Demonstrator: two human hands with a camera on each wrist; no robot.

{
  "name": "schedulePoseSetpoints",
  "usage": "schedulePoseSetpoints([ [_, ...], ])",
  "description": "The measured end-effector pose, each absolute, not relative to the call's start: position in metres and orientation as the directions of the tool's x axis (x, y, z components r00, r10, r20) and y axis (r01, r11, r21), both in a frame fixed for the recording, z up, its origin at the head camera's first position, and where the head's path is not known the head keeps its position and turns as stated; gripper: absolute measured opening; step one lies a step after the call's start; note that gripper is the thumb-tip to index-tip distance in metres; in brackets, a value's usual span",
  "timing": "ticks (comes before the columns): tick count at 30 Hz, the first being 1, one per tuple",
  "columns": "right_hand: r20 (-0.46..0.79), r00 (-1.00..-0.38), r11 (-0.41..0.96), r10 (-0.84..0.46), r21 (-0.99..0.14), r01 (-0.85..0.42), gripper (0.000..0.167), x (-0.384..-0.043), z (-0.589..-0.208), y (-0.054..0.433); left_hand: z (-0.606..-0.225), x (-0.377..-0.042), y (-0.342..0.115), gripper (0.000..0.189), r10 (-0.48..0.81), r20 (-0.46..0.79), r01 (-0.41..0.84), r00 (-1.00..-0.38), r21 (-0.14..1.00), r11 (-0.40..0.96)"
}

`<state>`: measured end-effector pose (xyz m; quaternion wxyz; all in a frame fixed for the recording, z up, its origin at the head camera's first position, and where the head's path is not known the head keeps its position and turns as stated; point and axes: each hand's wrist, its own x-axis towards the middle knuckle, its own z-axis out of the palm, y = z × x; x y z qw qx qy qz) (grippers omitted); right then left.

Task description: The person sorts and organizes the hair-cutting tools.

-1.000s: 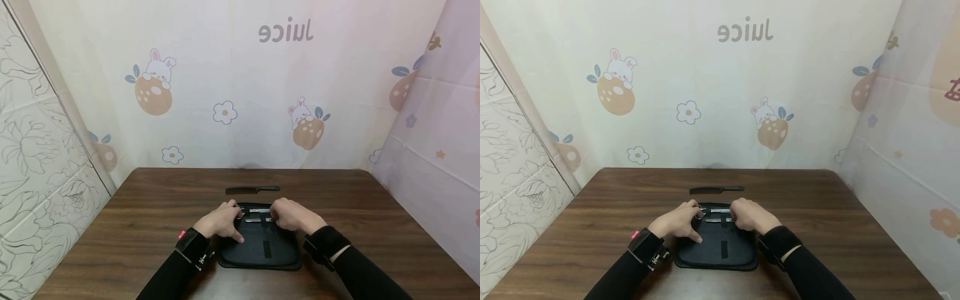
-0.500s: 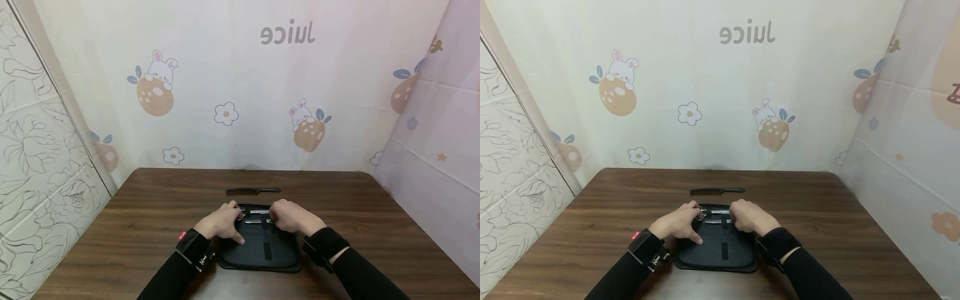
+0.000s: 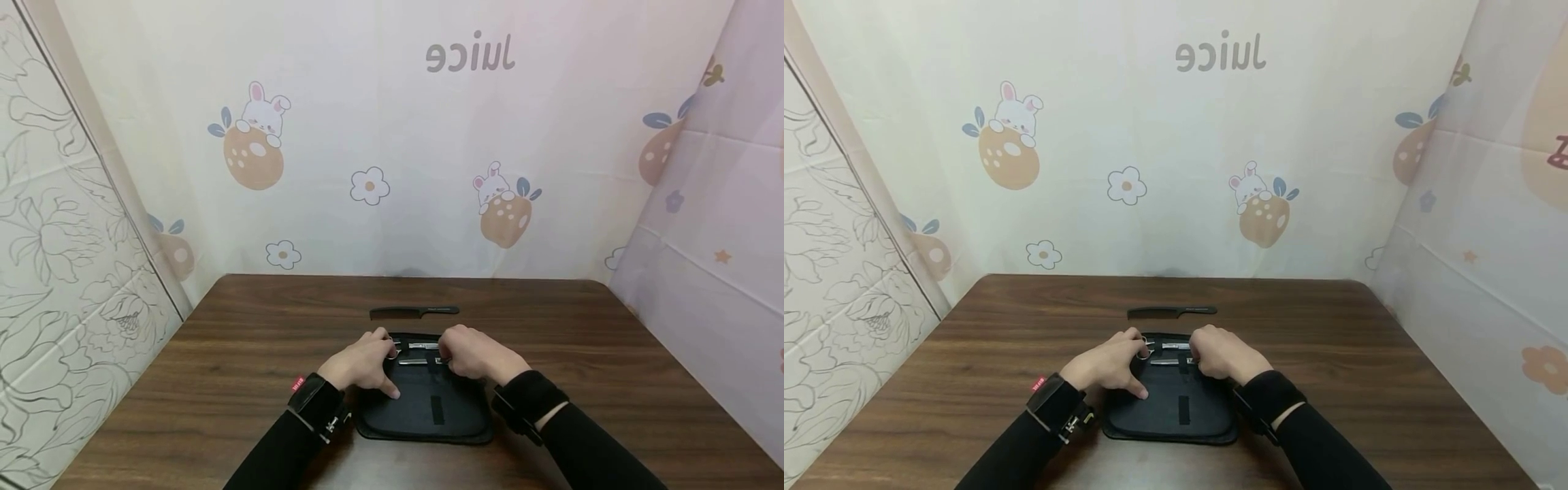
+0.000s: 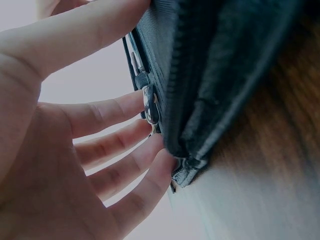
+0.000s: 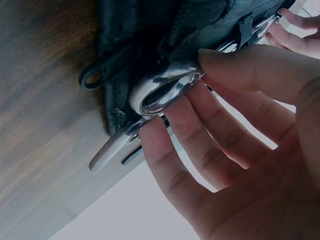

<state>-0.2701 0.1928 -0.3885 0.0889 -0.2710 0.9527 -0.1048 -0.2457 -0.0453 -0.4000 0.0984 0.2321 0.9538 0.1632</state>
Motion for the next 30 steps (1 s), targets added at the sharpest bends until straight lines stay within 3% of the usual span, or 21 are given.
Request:
schedulePoseSetpoints([
  [30, -0.090, -0.820, 0.807, -0.565, -0.267, -0.526, 0.019, -0.2672, -0.3889, 0.1890, -0.3988, -0.2431, -0.0452, 0.061, 0.471, -0.108, 0.405, -0.876, 0.365, 0.838],
])
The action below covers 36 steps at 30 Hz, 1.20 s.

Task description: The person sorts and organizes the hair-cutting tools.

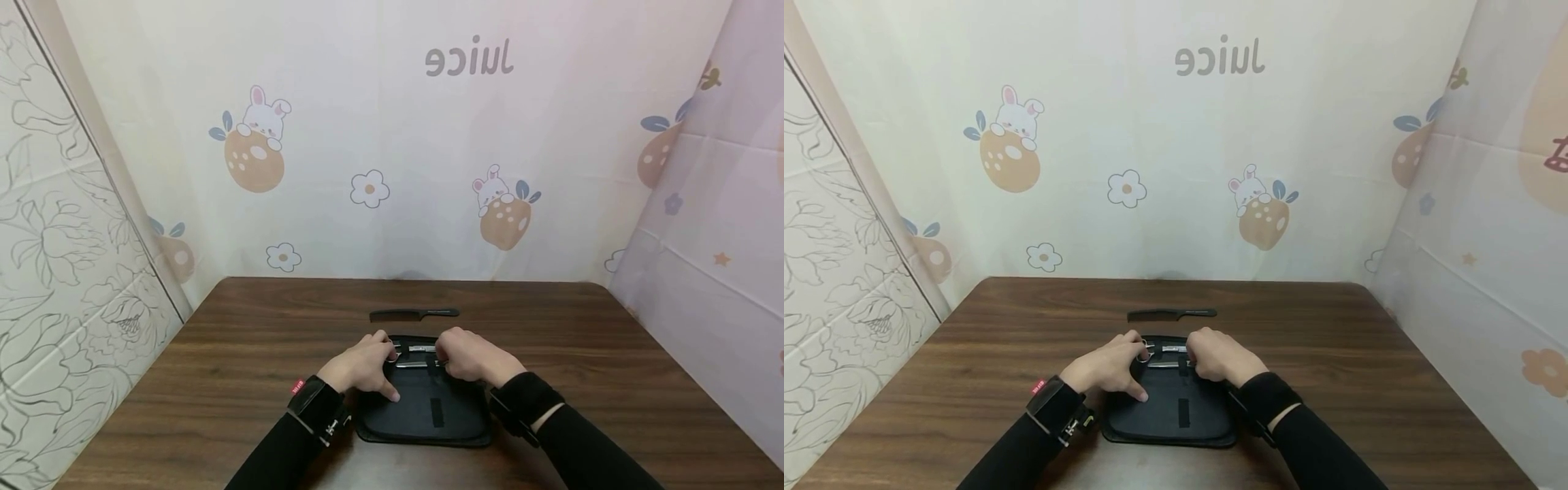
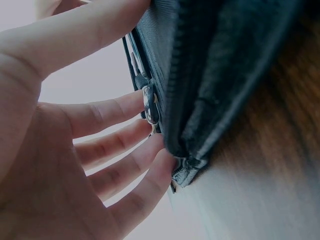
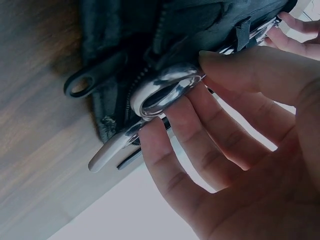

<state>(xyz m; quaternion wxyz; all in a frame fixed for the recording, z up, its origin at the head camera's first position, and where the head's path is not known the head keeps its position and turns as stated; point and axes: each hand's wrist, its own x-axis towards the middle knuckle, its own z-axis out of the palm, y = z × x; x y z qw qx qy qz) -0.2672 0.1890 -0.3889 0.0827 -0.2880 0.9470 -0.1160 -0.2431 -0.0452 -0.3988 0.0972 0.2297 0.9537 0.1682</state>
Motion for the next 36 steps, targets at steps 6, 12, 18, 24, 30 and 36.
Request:
schedulePoseSetpoints([
  [6, -0.088, -0.824, 0.813, -0.559, -0.254, -0.524, 0.017, -0.2685, -0.3905, 0.1874, -0.3989, -0.2430, -0.0452, 0.061, 0.472, -0.103, 0.409, -0.875, 0.361, 0.838],
  [12, -0.081, -0.828, 0.816, -0.555, -0.251, -0.521, 0.016, -0.2689, -0.3902, 0.1856, -0.3983, -0.2439, -0.0455, 0.061, 0.469, -0.101, 0.408, -0.877, 0.357, 0.840],
  [18, -0.088, -0.831, 0.819, -0.549, -0.257, -0.514, 0.016, -0.2684, -0.3900, 0.1839, -0.3985, -0.2444, -0.0448, 0.061, 0.468, -0.104, 0.408, -0.877, 0.354, 0.842],
  [24, -0.087, -0.835, 0.818, -0.543, -0.279, -0.503, 0.012, -0.2688, -0.3913, 0.1811, -0.3987, -0.2451, -0.0441, 0.061, 0.469, -0.102, 0.407, -0.877, 0.361, 0.839],
  [30, -0.076, -0.834, 0.814, -0.546, -0.283, -0.507, 0.012, -0.2690, -0.3924, 0.1795, -0.3999, -0.2454, -0.0449, 0.062, 0.469, -0.102, 0.407, -0.877, 0.360, 0.839],
  [36, -0.058, -0.834, 0.811, -0.549, -0.281, -0.514, 0.009, -0.2661, -0.3916, 0.1845, -0.4001, -0.2446, -0.0453, 0.062, 0.469, -0.101, 0.405, -0.878, 0.367, 0.837],
])
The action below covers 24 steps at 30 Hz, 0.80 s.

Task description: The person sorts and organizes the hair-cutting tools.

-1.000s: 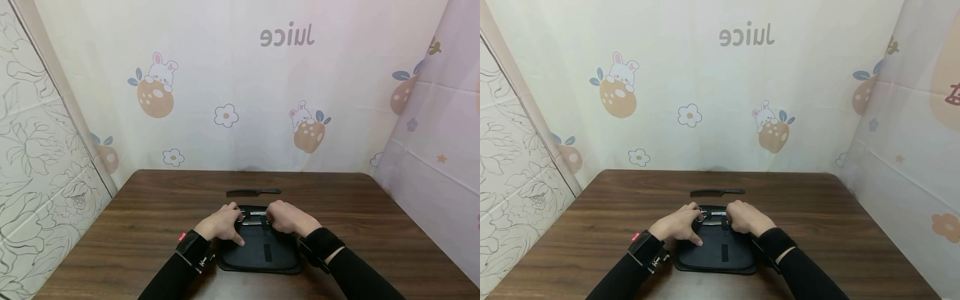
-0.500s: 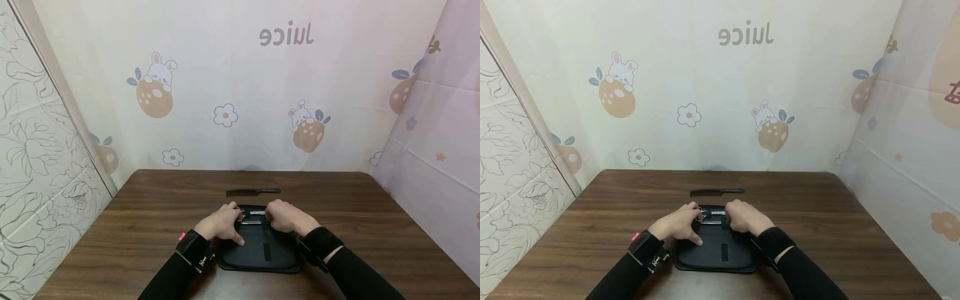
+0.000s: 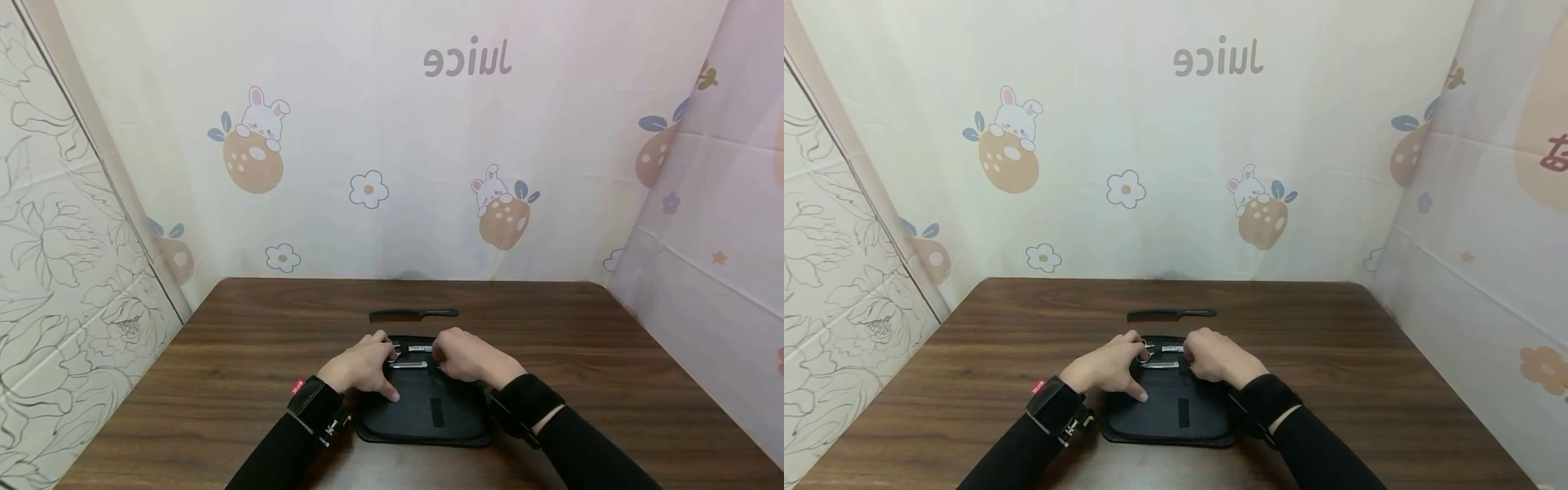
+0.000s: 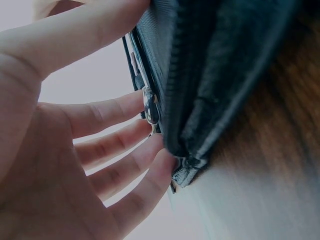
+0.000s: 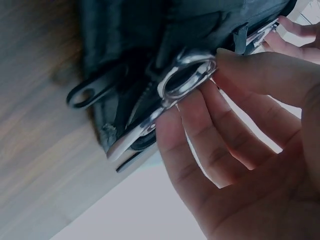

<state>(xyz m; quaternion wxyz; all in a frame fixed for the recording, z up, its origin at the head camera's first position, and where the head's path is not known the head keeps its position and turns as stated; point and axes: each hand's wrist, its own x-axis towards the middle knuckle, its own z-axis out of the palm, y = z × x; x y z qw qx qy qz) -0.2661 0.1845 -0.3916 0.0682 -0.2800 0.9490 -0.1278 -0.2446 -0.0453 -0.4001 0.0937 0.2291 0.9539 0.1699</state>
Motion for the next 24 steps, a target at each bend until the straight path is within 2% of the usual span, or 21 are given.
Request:
schedulePoseSetpoints([
  [6, -0.056, -0.833, 0.810, -0.551, -0.276, -0.517, 0.011, -0.262, -0.386, 0.195, -0.400, -0.245, -0.045, 0.062, 0.471, -0.099, 0.408, -0.876, 0.368, 0.836],
  [14, -0.091, -0.822, 0.806, -0.562, -0.286, -0.519, 0.021, -0.259, -0.381, 0.206, -0.400, -0.244, -0.046, 0.061, 0.472, -0.099, 0.407, -0.876, 0.372, 0.834],
  [24, -0.051, -0.808, 0.787, -0.586, -0.272, -0.554, 0.022, -0.262, -0.389, 0.210, -0.399, -0.244, -0.045, 0.061, 0.467, -0.101, 0.405, -0.878, 0.364, 0.839],
])
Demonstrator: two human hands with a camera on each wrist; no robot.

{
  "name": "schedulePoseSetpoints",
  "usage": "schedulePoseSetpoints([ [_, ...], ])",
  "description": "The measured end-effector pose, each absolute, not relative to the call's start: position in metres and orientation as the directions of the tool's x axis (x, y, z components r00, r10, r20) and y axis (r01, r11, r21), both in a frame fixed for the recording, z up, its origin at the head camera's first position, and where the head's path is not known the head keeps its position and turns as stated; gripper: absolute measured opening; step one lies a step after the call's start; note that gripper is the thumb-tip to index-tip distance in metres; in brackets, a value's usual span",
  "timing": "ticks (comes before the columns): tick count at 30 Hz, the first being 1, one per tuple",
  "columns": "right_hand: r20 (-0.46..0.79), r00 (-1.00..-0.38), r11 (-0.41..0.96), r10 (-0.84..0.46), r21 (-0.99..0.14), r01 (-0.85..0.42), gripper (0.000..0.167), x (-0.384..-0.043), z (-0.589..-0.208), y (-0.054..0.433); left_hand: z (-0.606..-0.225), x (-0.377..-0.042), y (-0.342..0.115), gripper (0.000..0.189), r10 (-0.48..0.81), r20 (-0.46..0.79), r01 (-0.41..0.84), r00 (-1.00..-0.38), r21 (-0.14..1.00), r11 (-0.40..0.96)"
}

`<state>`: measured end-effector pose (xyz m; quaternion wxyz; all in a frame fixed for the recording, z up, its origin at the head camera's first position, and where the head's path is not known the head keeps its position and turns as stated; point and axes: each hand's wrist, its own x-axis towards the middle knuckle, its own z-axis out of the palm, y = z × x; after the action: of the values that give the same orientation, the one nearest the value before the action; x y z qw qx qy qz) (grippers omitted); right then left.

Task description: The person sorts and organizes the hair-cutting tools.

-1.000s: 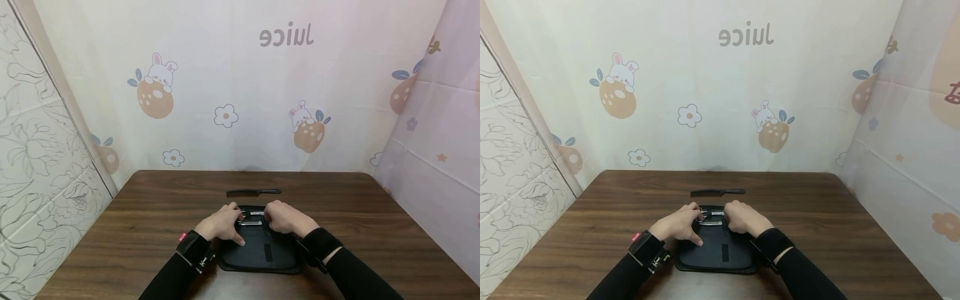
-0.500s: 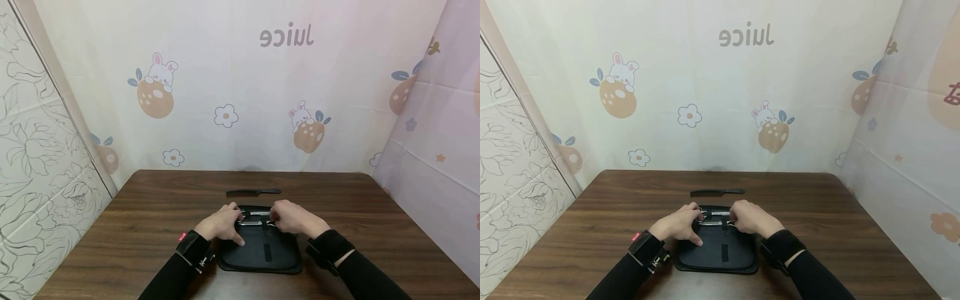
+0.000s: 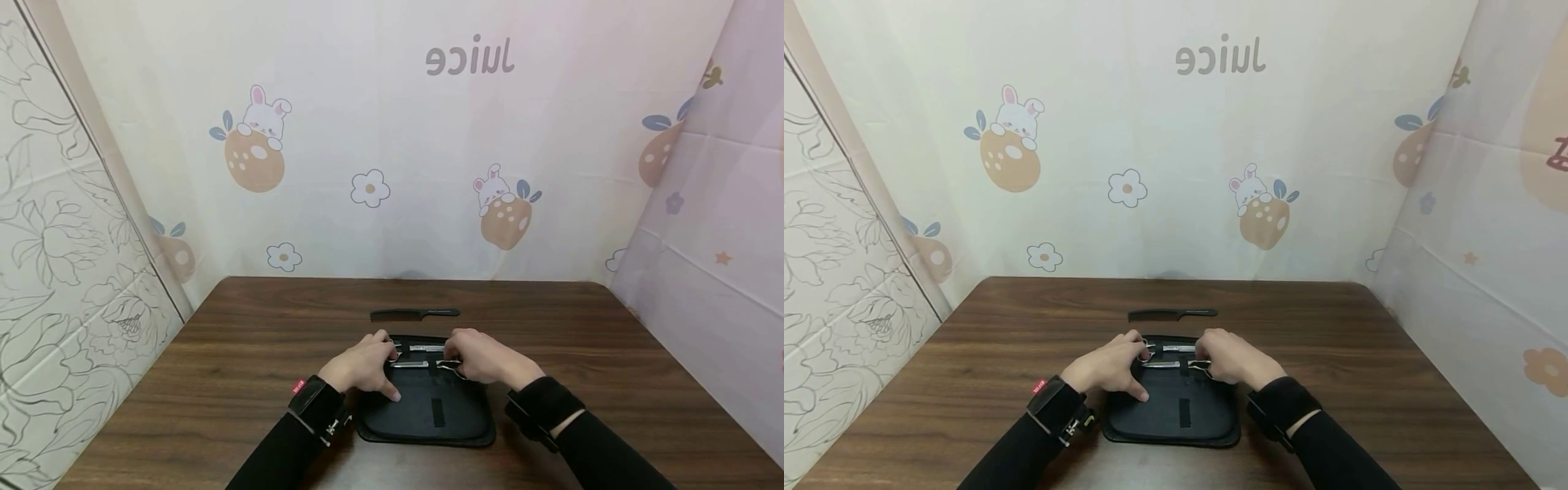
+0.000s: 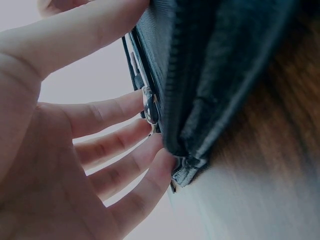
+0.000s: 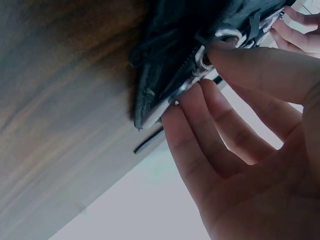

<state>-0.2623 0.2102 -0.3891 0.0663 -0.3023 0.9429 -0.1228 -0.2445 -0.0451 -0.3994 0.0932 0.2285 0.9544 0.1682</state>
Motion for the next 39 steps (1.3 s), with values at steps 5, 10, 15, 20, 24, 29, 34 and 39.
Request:
schedulePoseSetpoints([
  [5, -0.051, -0.815, 0.793, -0.578, -0.273, -0.545, 0.021, -0.2636, -0.3913, 0.2100, -0.3993, -0.2444, -0.0450, 0.061, 0.470, -0.098, 0.409, -0.877, 0.359, 0.839],
  [10, -0.036, -0.808, 0.781, -0.588, -0.284, -0.556, 0.020, -0.2639, -0.3920, 0.2088, -0.3995, -0.2447, -0.0451, 0.061, 0.473, -0.095, 0.413, -0.876, 0.360, 0.837],
  [15, -0.030, -0.794, 0.764, -0.608, -0.295, -0.574, 0.019, -0.2640, -0.3920, 0.2058, -0.3994, -0.2445, -0.0449, 0.062, 0.472, -0.099, 0.409, -0.876, 0.366, 0.836],
  [20, -0.038, -0.793, 0.765, -0.608, -0.294, -0.573, 0.019, -0.2638, -0.3908, 0.2031, -0.3991, -0.2444, -0.0449, 0.061, 0.469, -0.101, 0.406, -0.877, 0.366, 0.837],
  [24, -0.038, -0.792, 0.764, -0.609, -0.295, -0.573, 0.019, -0.2642, -0.3911, 0.2018, -0.3991, -0.2446, -0.0455, 0.061, 0.468, -0.102, 0.404, -0.878, 0.366, 0.838],
  [29, -0.028, -0.788, 0.758, -0.615, -0.295, -0.581, 0.019, -0.2645, -0.3922, 0.2021, -0.3993, -0.2449, -0.0457, 0.061, 0.470, -0.105, 0.405, -0.876, 0.366, 0.838],
  [34, -0.021, -0.784, 0.751, -0.620, -0.305, -0.585, 0.020, -0.2646, -0.3926, 0.2023, -0.3988, -0.2449, -0.0459, 0.061, 0.473, -0.105, 0.408, -0.875, 0.369, 0.835],
  [39, -0.015, -0.779, 0.742, -0.627, -0.314, -0.592, 0.019, -0.2651, -0.3927, 0.2014, -0.3984, -0.2445, -0.0458, 0.061, 0.475, -0.105, 0.409, -0.873, 0.372, 0.833],
])
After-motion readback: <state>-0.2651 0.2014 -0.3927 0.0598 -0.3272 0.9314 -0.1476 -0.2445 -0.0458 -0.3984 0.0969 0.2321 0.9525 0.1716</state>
